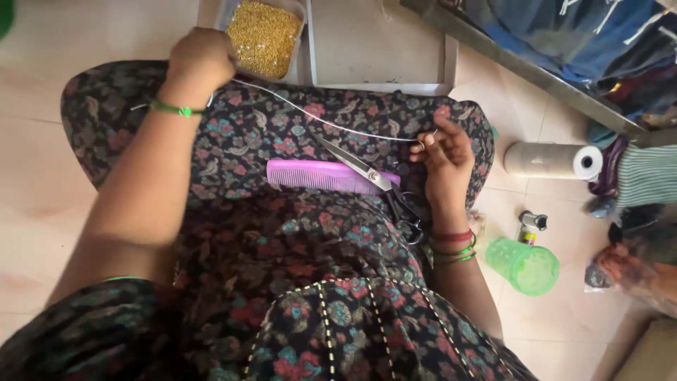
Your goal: The recorder is sewing beads onto the edge of a white fabric or garment while sitting on the floor.
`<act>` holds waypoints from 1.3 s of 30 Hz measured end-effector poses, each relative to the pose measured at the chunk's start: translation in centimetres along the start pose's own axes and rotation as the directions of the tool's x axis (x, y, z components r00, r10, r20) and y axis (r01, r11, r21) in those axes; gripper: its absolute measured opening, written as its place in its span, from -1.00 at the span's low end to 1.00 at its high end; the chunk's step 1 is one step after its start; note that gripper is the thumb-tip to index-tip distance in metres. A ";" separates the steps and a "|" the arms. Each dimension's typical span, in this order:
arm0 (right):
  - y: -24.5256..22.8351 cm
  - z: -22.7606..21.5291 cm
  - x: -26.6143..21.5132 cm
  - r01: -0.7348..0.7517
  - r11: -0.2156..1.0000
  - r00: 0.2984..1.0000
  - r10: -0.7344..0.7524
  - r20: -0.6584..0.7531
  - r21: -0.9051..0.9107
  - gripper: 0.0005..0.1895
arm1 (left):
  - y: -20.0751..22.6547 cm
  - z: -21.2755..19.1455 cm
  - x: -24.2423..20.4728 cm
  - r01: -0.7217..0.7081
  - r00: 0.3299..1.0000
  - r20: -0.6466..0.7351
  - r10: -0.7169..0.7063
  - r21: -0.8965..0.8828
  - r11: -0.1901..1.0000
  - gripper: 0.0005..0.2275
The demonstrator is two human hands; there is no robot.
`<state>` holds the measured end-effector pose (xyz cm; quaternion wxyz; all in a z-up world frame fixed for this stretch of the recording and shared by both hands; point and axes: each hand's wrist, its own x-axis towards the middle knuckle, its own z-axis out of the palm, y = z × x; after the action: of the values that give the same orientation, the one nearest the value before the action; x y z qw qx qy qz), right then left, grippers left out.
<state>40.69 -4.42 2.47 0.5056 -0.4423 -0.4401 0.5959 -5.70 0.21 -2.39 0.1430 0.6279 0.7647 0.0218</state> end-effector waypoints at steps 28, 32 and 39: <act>-0.1 0.7 0.2 -0.039 0.996 0.999 0.038 -0.015 -0.079 -0.67 | 3.6 4.1 4.5 0.039 0.996 -0.070 -0.051 -0.159 0.986 -0.78; 0.0 0.7 0.4 -0.042 0.994 0.999 0.039 -0.031 -0.101 -0.68 | 3.2 5.7 4.9 -0.017 0.986 -0.160 -0.036 -0.317 0.948 -0.64; -0.1 0.6 0.3 -0.033 0.995 0.999 0.031 -0.016 -0.089 -0.68 | 3.0 7.6 5.8 -0.079 0.980 -0.198 0.014 -0.322 0.943 -0.63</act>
<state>40.05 -4.21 2.67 0.4789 -0.4759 -0.4555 0.5803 -1.96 5.34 -10.17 0.1704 0.6081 0.7456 0.2130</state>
